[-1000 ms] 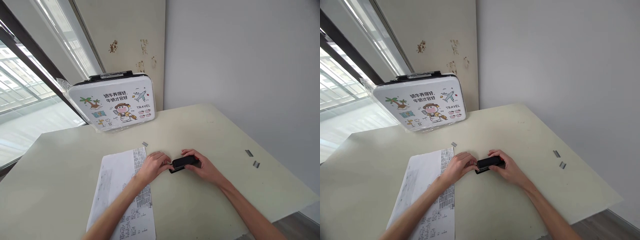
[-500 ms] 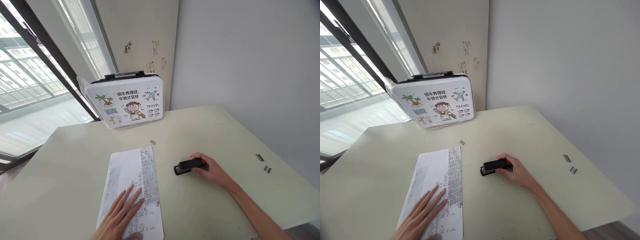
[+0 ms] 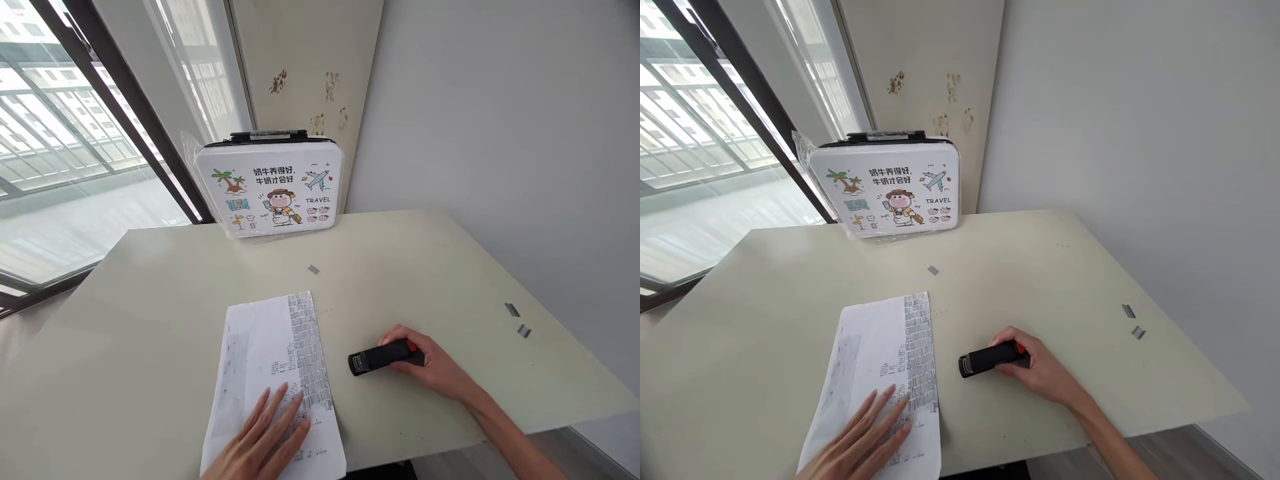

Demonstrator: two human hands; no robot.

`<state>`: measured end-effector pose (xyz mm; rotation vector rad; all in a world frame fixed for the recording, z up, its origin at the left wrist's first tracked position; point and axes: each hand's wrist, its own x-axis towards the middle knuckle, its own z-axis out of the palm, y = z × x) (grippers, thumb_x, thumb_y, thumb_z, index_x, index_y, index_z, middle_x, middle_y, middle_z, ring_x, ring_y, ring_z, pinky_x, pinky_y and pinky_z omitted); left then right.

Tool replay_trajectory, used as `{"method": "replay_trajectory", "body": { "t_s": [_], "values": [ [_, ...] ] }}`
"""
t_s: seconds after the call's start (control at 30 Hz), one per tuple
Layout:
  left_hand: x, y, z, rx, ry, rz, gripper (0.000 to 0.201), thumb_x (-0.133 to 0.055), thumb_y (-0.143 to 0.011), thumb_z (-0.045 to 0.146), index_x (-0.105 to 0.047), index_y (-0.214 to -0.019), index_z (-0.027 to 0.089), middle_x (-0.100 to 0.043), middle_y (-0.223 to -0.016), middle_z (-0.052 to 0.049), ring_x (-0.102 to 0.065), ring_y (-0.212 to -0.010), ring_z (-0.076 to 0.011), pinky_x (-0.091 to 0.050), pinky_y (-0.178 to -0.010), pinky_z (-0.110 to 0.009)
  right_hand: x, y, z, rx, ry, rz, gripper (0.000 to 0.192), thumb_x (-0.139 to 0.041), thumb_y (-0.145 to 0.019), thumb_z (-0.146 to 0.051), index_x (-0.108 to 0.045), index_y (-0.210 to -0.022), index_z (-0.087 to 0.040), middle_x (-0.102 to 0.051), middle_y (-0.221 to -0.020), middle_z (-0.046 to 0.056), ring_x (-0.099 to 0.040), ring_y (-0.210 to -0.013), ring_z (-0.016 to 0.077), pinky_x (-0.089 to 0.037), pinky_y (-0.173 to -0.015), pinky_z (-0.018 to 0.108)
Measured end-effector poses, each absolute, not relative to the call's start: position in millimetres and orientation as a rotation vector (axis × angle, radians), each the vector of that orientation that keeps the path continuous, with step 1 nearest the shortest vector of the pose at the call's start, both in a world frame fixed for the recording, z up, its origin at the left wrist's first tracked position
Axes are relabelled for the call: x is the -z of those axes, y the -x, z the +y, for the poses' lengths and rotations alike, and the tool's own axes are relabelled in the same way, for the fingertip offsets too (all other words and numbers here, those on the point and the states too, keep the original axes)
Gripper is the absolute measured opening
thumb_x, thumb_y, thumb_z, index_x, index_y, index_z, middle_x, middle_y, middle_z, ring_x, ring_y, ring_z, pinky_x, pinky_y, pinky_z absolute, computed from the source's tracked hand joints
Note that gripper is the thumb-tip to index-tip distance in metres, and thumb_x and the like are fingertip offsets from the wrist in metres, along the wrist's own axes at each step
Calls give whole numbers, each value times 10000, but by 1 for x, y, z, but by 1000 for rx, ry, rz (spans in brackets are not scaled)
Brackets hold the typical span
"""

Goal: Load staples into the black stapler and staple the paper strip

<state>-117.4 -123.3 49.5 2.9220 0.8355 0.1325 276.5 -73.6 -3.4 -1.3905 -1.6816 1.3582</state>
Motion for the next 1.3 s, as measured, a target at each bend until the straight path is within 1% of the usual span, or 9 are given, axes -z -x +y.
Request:
{"method": "replay_trajectory", "body": {
  "t_s": [0.1,0.17,0.23,0.4,0.47,0.63,0.87,1.07,1.3],
  "values": [
    [-41,102,-125,-122,-2891,903,925,-483,-826,-50,-282,-1668,277,-274,-1721,-54,-210,-1584,-391,-326,-1224,-634,-7,-278,-79,-1352,1447,-1722,207,-677,-949,-443,-631,-1082,-291,-713,-1140,24,-641,-1048,247,-481,-919,366],
    [-32,91,-125,-116,-2877,907,1025,-464,-742,-102,-263,-1672,279,-214,-1738,-76,-160,-1586,-428,-298,-1207,-703,-15,-278,-80,-1343,1485,-1777,223,-658,-962,-468,-623,-1101,-296,-711,-1166,23,-641,-1042,242,-494,-908,361],
    [-25,80,-124,-118,-2861,915,1062,-457,-711,-129,-262,-1672,281,-169,-1747,-87,-135,-1588,-438,-269,-1211,-724,-23,-275,-81,-1332,1502,-1829,284,-635,-972,-523,-615,-1148,-300,-700,-1229,33,-640,-1079,248,-510,-915,364],
    [-14,64,-120,-171,-2829,880,1062,-470,-711,-148,-295,-1657,302,-95,-1760,-84,-91,-1593,-439,-235,-1229,-724,-38,-254,-76,-1175,1684,-1754,446,-334,-1075,-611,-606,-1261,-312,-661,-1354,52,-617,-1226,263,-507,-1029,418],
    [-13,60,-117,-199,-2820,864,1045,-482,-724,-148,-318,-1646,316,-87,-1762,-75,-90,-1595,-436,-224,-1235,-723,-41,-243,-72,-1098,1740,-1736,500,-272,-1081,-624,-611,-1278,-315,-639,-1400,52,-602,-1264,263,-489,-1078,438],
    [-10,54,-110,-245,-2813,816,1006,-503,-754,-127,-327,-1641,316,-75,-1761,-94,-83,-1595,-440,-223,-1231,-731,-46,-221,-59,-1053,1765,-1819,593,-234,-1063,-675,-606,-1357,-319,-555,-1535,39,-488,-1439,275,-425,-1188,472],
    [-6,45,-101,-255,-2798,792,906,-499,-827,-82,-352,-1635,301,-77,-1757,-121,-89,-1590,-450,-214,-1226,-736,-49,-205,-50,-1101,1849,-1916,728,-159,-1045,-718,-513,-1521,-296,-400,-1678,4,-211,-1610,257,-257,-1295,529],
    [1,39,-97,-300,-2782,802,880,-538,-849,-44,-361,-1631,321,-103,-1759,-90,-92,-1594,-436,-196,-1240,-720,-41,-201,-49,-1052,1889,-1985,760,-157,-1038,-733,-490,-1555,-286,-344,-1706,-10,-163,-1622,255,-227,-1307,524],
    [1,38,-96,-299,-2773,785,872,-561,-846,-37,-375,-1626,304,-103,-1756,-113,-98,-1591,-443,-170,-1250,-711,-39,-197,-48,-1016,1968,-2000,764,-146,-1039,-728,-498,-1554,-287,-345,-1706,7,-186,-1617,274,-246,-1297,547]
  ]
}}
